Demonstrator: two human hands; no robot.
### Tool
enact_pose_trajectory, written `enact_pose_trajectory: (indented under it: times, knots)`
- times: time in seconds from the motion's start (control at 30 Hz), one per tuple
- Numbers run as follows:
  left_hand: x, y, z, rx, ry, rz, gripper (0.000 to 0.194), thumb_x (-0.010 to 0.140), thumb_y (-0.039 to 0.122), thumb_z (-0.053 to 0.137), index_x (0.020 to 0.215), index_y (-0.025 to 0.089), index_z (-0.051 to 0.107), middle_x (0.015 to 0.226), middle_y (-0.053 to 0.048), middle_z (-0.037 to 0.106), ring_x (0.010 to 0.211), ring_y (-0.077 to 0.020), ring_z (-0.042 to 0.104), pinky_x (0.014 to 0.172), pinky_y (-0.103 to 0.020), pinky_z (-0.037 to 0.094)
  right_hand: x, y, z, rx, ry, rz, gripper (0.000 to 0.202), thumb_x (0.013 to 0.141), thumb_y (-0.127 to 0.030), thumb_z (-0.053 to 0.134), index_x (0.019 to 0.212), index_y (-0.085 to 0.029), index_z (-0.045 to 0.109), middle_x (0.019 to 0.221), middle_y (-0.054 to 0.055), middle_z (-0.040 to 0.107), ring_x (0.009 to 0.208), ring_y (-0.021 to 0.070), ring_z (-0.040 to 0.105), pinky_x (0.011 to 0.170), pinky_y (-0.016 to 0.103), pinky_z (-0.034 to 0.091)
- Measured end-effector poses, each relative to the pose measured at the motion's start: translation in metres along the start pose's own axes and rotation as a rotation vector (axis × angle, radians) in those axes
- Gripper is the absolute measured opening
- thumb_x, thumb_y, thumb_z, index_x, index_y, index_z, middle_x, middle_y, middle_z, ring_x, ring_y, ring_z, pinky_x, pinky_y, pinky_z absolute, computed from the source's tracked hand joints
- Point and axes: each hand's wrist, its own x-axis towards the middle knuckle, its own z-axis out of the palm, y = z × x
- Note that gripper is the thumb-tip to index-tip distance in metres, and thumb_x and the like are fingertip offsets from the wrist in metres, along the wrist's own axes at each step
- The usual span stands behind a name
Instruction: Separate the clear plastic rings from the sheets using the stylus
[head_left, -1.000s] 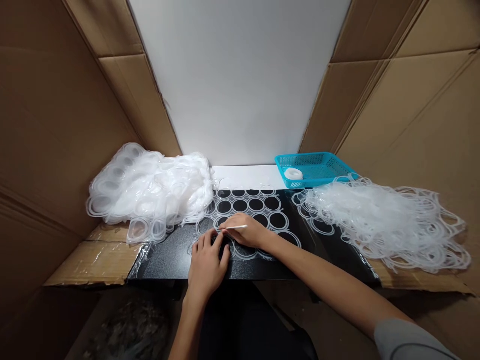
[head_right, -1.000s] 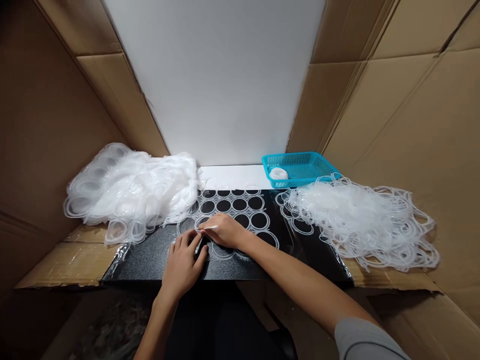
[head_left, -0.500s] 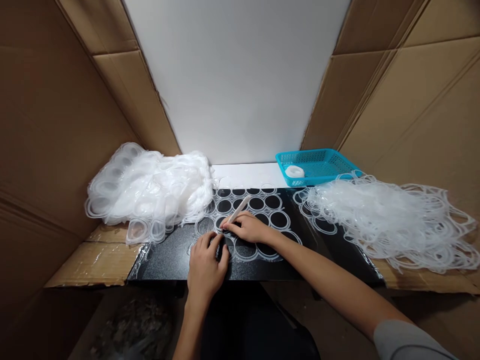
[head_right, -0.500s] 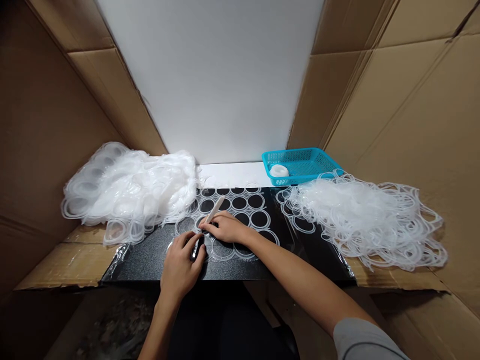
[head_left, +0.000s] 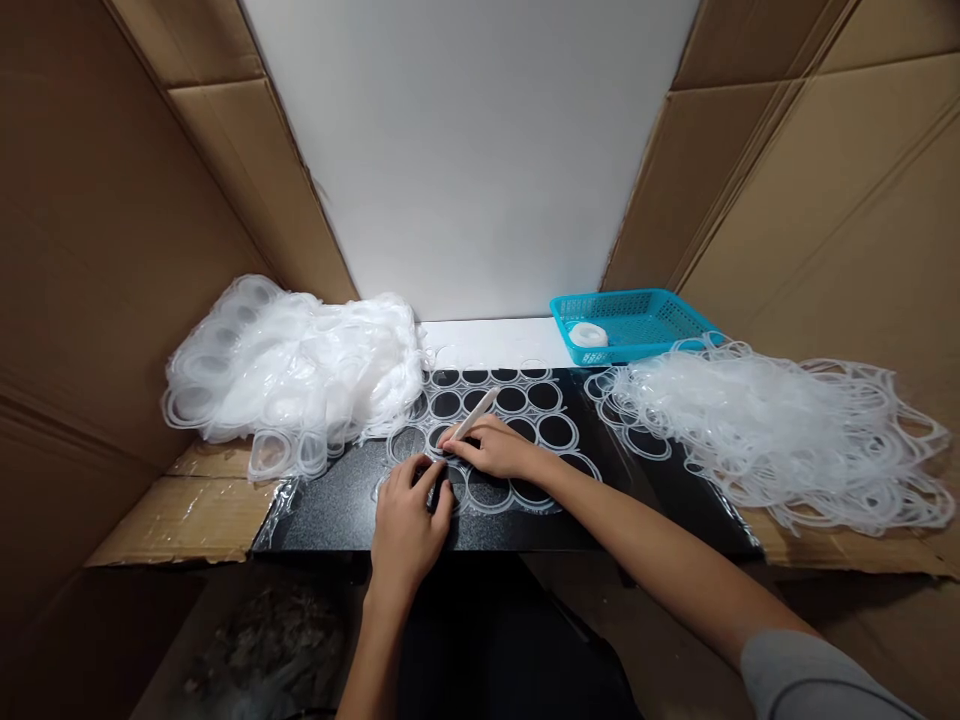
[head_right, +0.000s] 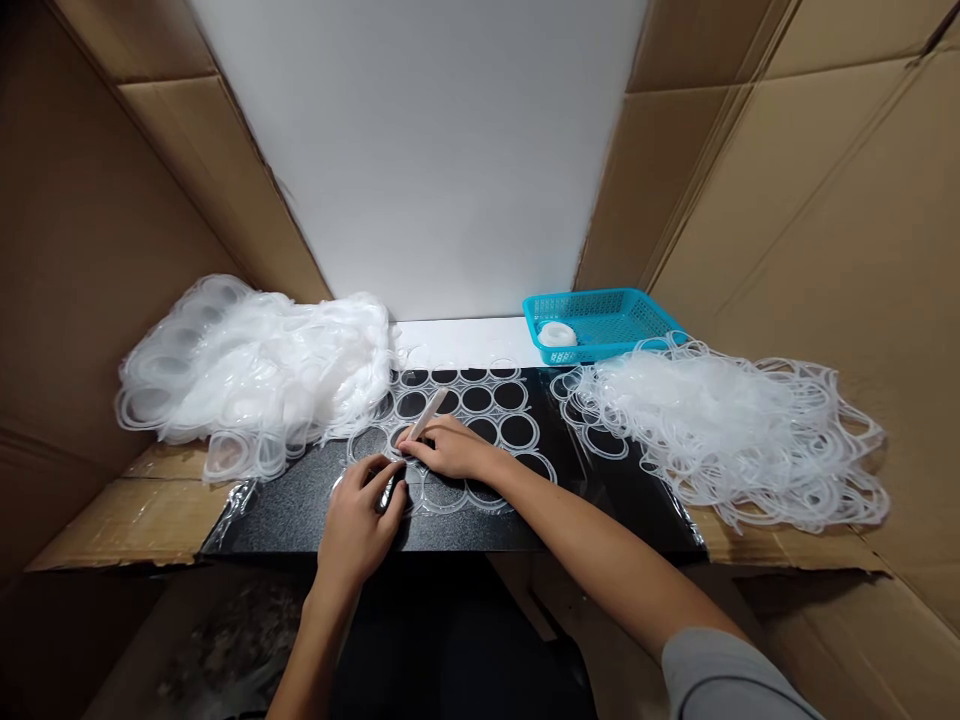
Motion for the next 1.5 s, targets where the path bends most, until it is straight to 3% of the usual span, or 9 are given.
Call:
enact_pose_trajectory:
  times: [0.17, 0.27, 0.37, 0.5, 0.6, 0.73, 1.27, 1.5]
  knots:
    - [0.003, 0.004, -0.001, 0.067, -0.062, -0.049, 0.035, 0.100, 0.030, 0.055, 0.132, 0.022, 0.067, 0.130, -0.013, 0.066, 0.123, -0.0322, 0.060, 0.103, -0.051, 0.050, -0.002, 0.001, -0.001, -0.237, -0.068, -0.264, 0.027, 0.109, -0.028, 0.052, 0.115, -0.022, 0.078, 0.109, 0.009, 0.082, 0.102, 0.0232, 0.075, 0.097, 0.039, 0.054]
    - [0.005, 0.007, -0.003, 0.059, -0.085, -0.059, 0.030, 0.100, 0.030, 0.054, 0.125, 0.022, 0.068, 0.130, -0.012, 0.066, 0.122, -0.0319, 0.060, 0.102, -0.052, 0.049, -0.001, 0.005, 0.003, -0.400, -0.047, -0.328, 0.026, 0.108, -0.028, 0.053, 0.117, -0.019, 0.076, 0.115, 0.014, 0.080, 0.105, 0.0264, 0.075, 0.097, 0.042, 0.052]
    - [0.005, 0.008, -0.005, 0.020, -0.085, -0.055, 0.023, 0.100, 0.029, 0.054, 0.116, 0.024, 0.069, 0.127, -0.010, 0.067, 0.120, -0.0300, 0.061, 0.102, -0.050, 0.049, 0.002, 0.008, 0.007, -0.396, 0.026, -0.252, 0.026, 0.106, -0.025, 0.055, 0.120, -0.019, 0.076, 0.124, 0.016, 0.078, 0.112, 0.0284, 0.075, 0.099, 0.044, 0.052]
    - [0.002, 0.005, -0.005, -0.043, -0.031, -0.048, 0.024, 0.099, 0.028, 0.055, 0.117, 0.024, 0.071, 0.125, -0.010, 0.068, 0.119, -0.0296, 0.063, 0.103, -0.050, 0.050, 0.003, 0.005, 0.004, -0.074, 0.141, -0.063, 0.030, 0.107, -0.034, 0.053, 0.113, -0.022, 0.080, 0.118, 0.008, 0.081, 0.112, 0.0243, 0.076, 0.101, 0.039, 0.056]
    - [-0.001, 0.000, -0.002, -0.110, 0.017, -0.040, 0.026, 0.099, 0.026, 0.055, 0.114, 0.024, 0.076, 0.122, -0.010, 0.069, 0.115, -0.0277, 0.065, 0.103, -0.047, 0.052, 0.000, 0.000, -0.001, 0.106, 0.109, 0.049, 0.029, 0.104, -0.040, 0.059, 0.104, -0.023, 0.082, 0.114, 0.006, 0.082, 0.110, 0.0228, 0.076, 0.102, 0.037, 0.057]
    - [-0.002, -0.003, 0.000, -0.135, 0.038, -0.053, 0.028, 0.099, 0.025, 0.055, 0.112, 0.024, 0.079, 0.121, -0.010, 0.070, 0.114, -0.0274, 0.066, 0.103, -0.048, 0.053, -0.003, -0.004, -0.003, 0.070, 0.021, 0.122, 0.023, 0.101, -0.040, 0.064, 0.103, -0.026, 0.083, 0.114, 0.004, 0.082, 0.114, 0.0241, 0.075, 0.108, 0.041, 0.054]
    - [-0.002, 0.002, -0.001, -0.073, 0.029, -0.037, 0.026, 0.098, 0.026, 0.057, 0.115, 0.023, 0.077, 0.121, -0.010, 0.071, 0.113, -0.0292, 0.065, 0.099, -0.047, 0.054, -0.004, -0.004, -0.002, 0.024, 0.033, 0.113, 0.022, 0.101, -0.039, 0.065, 0.101, -0.026, 0.084, 0.113, 0.004, 0.082, 0.116, 0.0261, 0.074, 0.111, 0.043, 0.052]
    - [0.000, 0.005, -0.002, -0.011, 0.005, -0.027, 0.027, 0.098, 0.025, 0.058, 0.119, 0.023, 0.076, 0.122, -0.010, 0.070, 0.114, -0.0300, 0.063, 0.099, -0.047, 0.052, -0.005, -0.004, -0.003, -0.023, -0.006, -0.008, 0.022, 0.103, -0.033, 0.061, 0.104, -0.026, 0.082, 0.115, 0.002, 0.082, 0.112, 0.0229, 0.074, 0.103, 0.037, 0.055]
